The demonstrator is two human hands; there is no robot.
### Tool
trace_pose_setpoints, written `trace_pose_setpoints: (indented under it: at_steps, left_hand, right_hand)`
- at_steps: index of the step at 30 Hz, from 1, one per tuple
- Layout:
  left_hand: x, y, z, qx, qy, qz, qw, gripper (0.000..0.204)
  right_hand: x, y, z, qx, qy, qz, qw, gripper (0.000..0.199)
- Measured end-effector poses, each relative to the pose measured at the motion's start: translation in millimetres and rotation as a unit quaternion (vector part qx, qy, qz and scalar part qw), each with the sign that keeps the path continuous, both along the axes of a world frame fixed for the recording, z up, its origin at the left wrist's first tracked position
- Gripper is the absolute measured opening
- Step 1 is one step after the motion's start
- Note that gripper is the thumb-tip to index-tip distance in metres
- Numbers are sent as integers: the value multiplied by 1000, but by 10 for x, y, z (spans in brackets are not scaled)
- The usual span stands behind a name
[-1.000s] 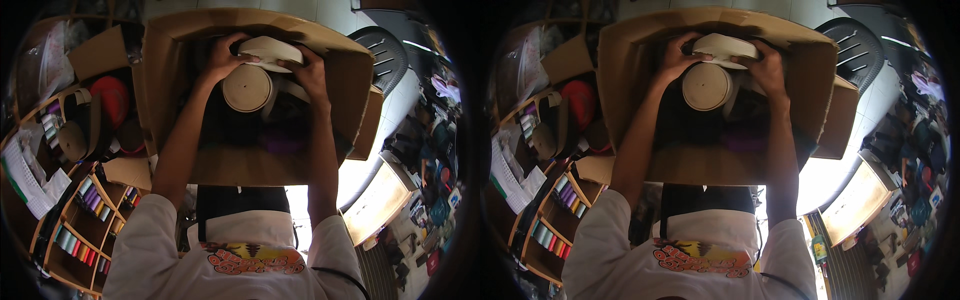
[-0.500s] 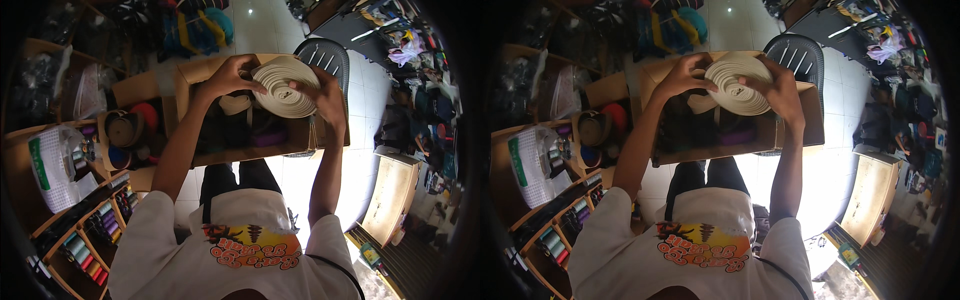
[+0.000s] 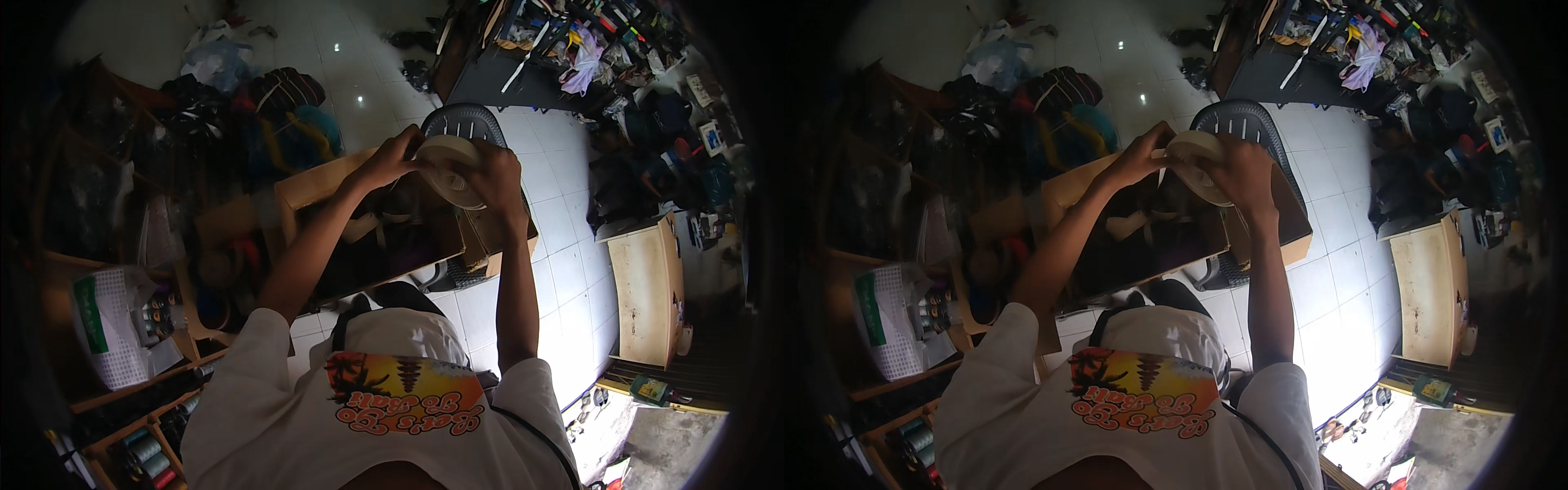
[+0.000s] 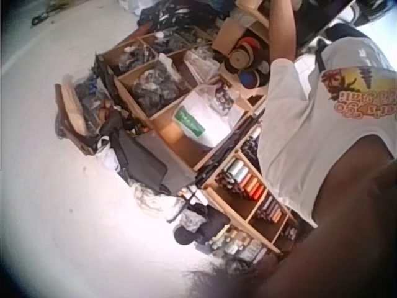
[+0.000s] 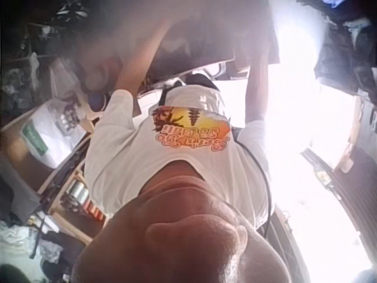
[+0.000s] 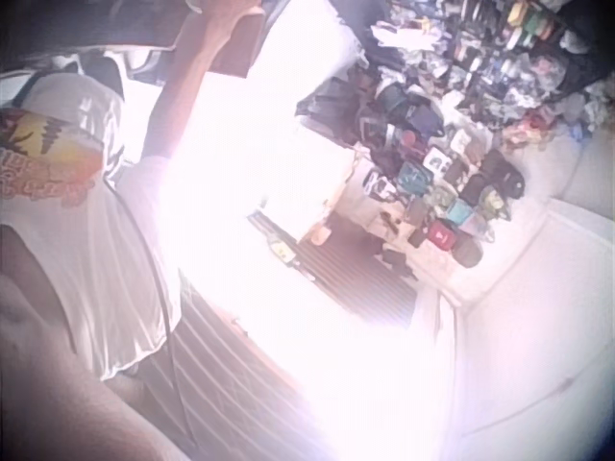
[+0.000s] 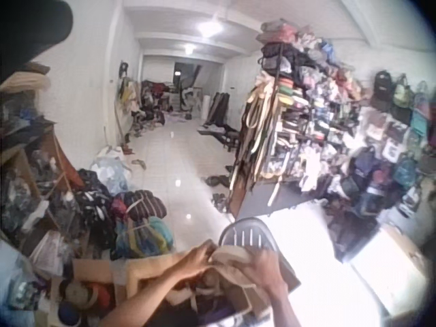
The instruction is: The person takes several rolls of colored tape or ribbon from a cardboard box one at a time and places them onto a metal storage shelf already containing many other rolls.
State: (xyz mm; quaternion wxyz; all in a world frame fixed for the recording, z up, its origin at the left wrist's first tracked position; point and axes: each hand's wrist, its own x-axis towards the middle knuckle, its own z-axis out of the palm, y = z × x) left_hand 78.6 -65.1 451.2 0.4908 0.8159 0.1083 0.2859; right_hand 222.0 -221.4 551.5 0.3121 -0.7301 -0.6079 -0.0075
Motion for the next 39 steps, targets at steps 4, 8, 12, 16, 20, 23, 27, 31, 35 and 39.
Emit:
trace_pose_setpoints:
  at_steps: [4,8,12,16,20,23,27,31,35,39]
  left_hand:
    - [110,32,414,-8,-92,-31,995,46]
    - [217,-82,819,-50,-145,-15,988,41]
    - [359,-233,1073,-96,-110,-20,989,37]
    - [529,-333,1545,40,-202,24,978,41]
    - [564,-531,2488,217,-236,31,947,43]
    - [603,-945,3091,214,-244,-17,946,36]
    - [897,-1441,3237,247,-215,1,945,33]
    - [1762,-1614,2791,231,-254,-36,938,47]
    - [2677,-2502,2254,-19,-238,-136,961,49]
    - [3343,-3331,1894,-106,-193,-113,969,37]
  right_hand:
    - [21,-157,186,80,188,-30,979,33]
    - [-64,-226,344,164,391,-88,902,37]
    - [-36,-318,362,243,376,-128,885,37]
    - [-11,-416,683,366,322,-132,863,37]
    - [66,-614,1298,490,272,-77,824,33]
    - [260,-933,1624,518,201,-54,830,32]
    - [616,-1422,1694,524,168,-69,832,32]
    - [1026,-1972,1470,534,220,-114,809,30]
    - [1506,-2503,1187,627,360,-147,675,30]
    - [1910,-3049,799,622,414,-258,613,26]
